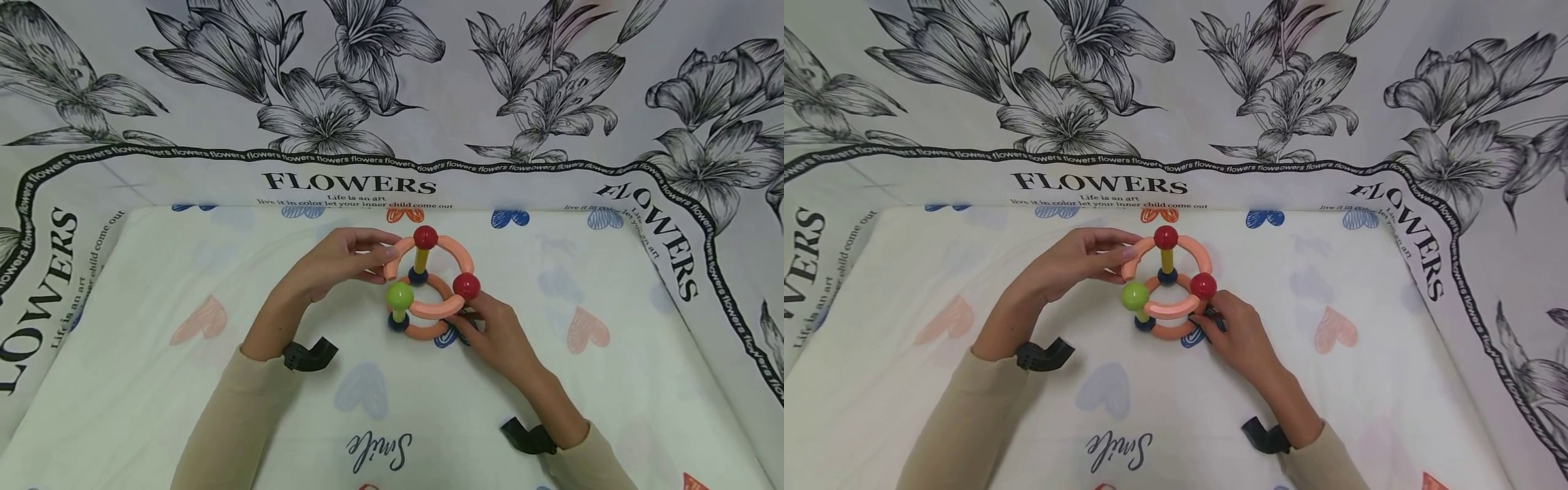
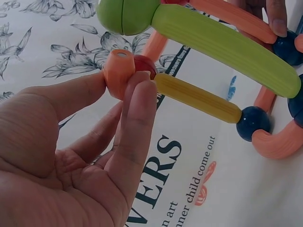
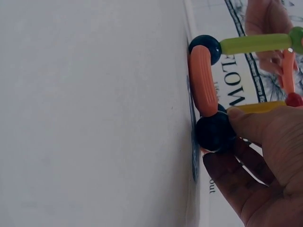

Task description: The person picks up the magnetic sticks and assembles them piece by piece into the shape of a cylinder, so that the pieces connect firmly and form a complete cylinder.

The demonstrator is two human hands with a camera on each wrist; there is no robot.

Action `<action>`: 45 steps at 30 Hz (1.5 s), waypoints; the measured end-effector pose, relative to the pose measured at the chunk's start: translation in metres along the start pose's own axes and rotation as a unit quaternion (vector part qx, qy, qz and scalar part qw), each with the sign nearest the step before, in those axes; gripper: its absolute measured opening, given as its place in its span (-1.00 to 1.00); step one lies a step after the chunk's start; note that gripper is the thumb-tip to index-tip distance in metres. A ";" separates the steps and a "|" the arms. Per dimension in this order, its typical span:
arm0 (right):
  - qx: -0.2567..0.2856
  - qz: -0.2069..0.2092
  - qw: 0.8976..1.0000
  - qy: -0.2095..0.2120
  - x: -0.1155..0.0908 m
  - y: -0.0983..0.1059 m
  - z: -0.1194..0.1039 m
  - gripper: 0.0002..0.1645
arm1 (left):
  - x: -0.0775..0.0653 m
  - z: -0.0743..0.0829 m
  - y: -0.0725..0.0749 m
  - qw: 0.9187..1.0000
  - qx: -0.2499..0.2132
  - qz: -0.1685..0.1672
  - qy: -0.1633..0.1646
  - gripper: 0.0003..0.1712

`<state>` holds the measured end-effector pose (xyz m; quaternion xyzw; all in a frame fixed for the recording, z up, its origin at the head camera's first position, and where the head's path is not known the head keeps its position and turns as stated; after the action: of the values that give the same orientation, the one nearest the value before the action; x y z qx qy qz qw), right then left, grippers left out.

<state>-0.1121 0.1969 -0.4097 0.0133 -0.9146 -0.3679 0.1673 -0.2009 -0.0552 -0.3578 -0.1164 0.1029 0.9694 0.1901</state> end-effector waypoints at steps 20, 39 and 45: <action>0.000 -0.005 1.000 -0.003 0.000 0.000 0.002 -0.54 | -0.005 0.001 -0.005 0.999 -0.013 -0.037 0.023 -0.45; 0.010 -0.008 1.000 -0.006 0.001 0.000 0.002 -0.52 | -0.009 0.000 -0.008 0.998 0.004 -0.066 0.008 -0.38; 0.013 -0.009 1.000 -0.008 0.001 -0.002 0.004 -0.53 | -0.010 0.001 -0.007 0.998 0.003 -0.062 0.008 -0.41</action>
<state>-0.1140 0.1980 -0.4133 0.0209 -0.9204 -0.3576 0.1565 -0.1896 -0.0518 -0.3554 -0.1295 0.0998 0.9545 0.2495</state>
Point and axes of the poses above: each hand's wrist, its own x-axis towards the middle knuckle, its own y-axis out of the back of the hand, z = x × y, the point moved 5 cm from there along x, towards the middle knuckle, and after that the axes turned 10 degrees about z, right-handed, at the moved point
